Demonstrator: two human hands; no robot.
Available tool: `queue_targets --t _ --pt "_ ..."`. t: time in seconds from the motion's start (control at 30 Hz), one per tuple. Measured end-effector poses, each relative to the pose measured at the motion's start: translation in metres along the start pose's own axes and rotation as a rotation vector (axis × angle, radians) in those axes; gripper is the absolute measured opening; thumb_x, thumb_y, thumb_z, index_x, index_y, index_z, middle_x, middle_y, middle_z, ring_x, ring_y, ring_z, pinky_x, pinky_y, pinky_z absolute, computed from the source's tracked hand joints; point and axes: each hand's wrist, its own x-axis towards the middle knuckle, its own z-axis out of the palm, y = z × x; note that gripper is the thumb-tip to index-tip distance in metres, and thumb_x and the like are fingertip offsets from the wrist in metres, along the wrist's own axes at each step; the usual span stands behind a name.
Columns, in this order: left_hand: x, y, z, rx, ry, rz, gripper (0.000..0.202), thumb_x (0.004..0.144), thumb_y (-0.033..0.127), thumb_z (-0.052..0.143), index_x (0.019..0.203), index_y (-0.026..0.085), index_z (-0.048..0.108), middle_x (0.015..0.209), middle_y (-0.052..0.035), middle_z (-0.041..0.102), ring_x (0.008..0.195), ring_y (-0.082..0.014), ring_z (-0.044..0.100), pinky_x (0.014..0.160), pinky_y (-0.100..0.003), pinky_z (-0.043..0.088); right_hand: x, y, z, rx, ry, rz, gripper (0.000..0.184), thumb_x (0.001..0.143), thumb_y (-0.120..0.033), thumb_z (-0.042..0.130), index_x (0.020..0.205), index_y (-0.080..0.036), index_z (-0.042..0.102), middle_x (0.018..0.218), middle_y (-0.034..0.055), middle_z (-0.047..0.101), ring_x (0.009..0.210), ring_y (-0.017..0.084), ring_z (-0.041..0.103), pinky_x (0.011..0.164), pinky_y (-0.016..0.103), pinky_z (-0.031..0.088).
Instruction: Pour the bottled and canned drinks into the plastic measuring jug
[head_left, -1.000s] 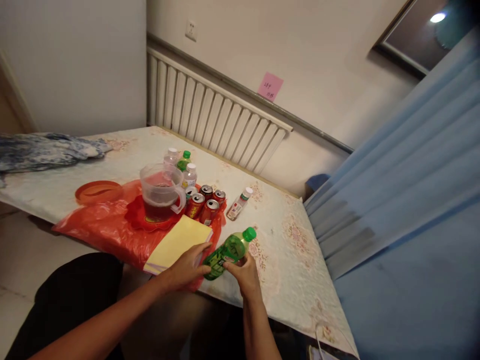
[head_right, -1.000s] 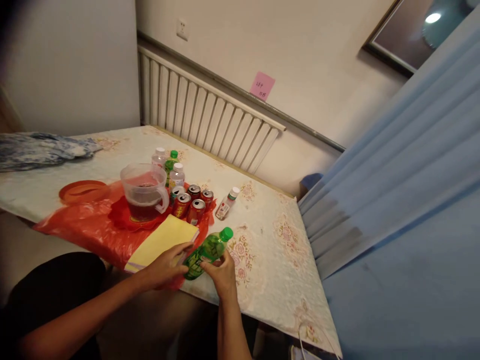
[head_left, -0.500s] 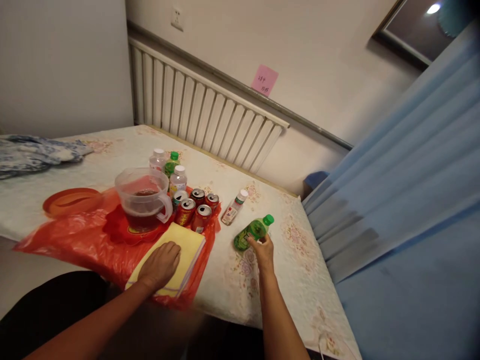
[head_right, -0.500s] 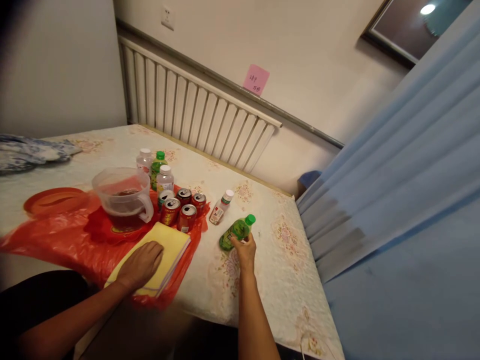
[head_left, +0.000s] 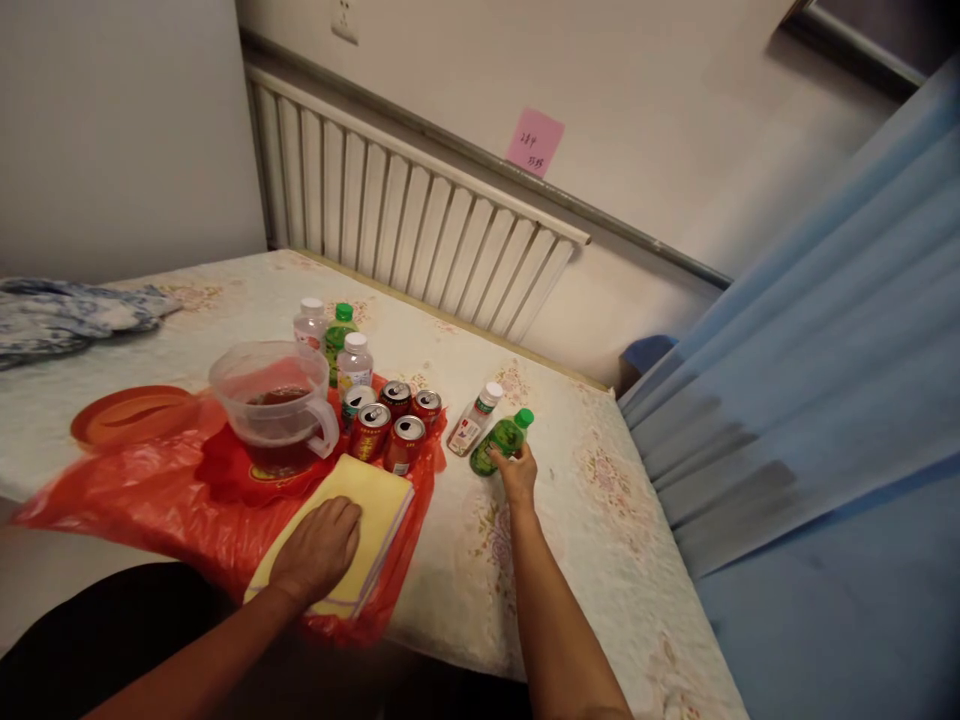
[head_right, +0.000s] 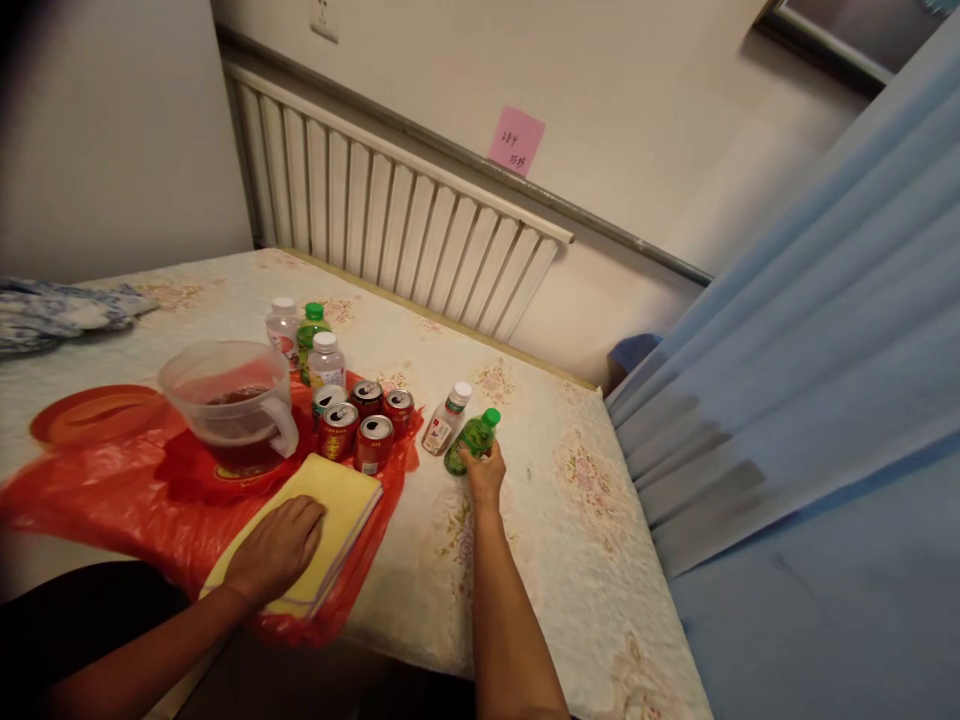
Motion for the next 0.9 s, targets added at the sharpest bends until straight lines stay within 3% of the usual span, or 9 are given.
queue_targets --t 0.23,0.47,0.9 --pt "-0.001 -0.001 0.001 0.011 -0.001 0.013 0.023 0.098 0.019 0.041 0.095 0.017 0.063 0.094 -0.0095 0.062 0.092 -0.0256 0.059 0.089 -0.041 0.046 -0.002 0.026 0.014 -0.002 0.004 0.004 0.057 0.059 -0.039 0.074 0.111 -0.015 0.067 0.099 0.0076 0.076 0.084 0.023 0.068 0.077 0.031 0.053" --pt "-0.002 -0.002 0.004 0.041 0.007 0.018 0.022 0.098 0.020 0.042 0.096 0.018 0.063 0.094 -0.0092 0.063 0.093 -0.0255 0.059 0.088 -0.040 0.046 -0.021 0.051 0.022 -0.059 0.050 0.051 0.056 0.056 -0.033 0.072 0.109 -0.015 0.068 0.100 0.0098 0.075 0.085 0.024 0.068 0.077 0.032 0.052" --pt "-0.003 -0.003 0.006 0.033 0.065 0.029 0.022 0.098 0.021 0.043 0.095 0.019 0.064 0.095 -0.0090 0.065 0.092 -0.0258 0.060 0.087 -0.041 0.046 -0.030 0.065 0.036 -0.099 0.103 0.043 0.056 0.062 -0.039 0.065 0.112 -0.013 0.067 0.101 0.0115 0.072 0.079 0.022 0.063 0.076 0.031 0.050"
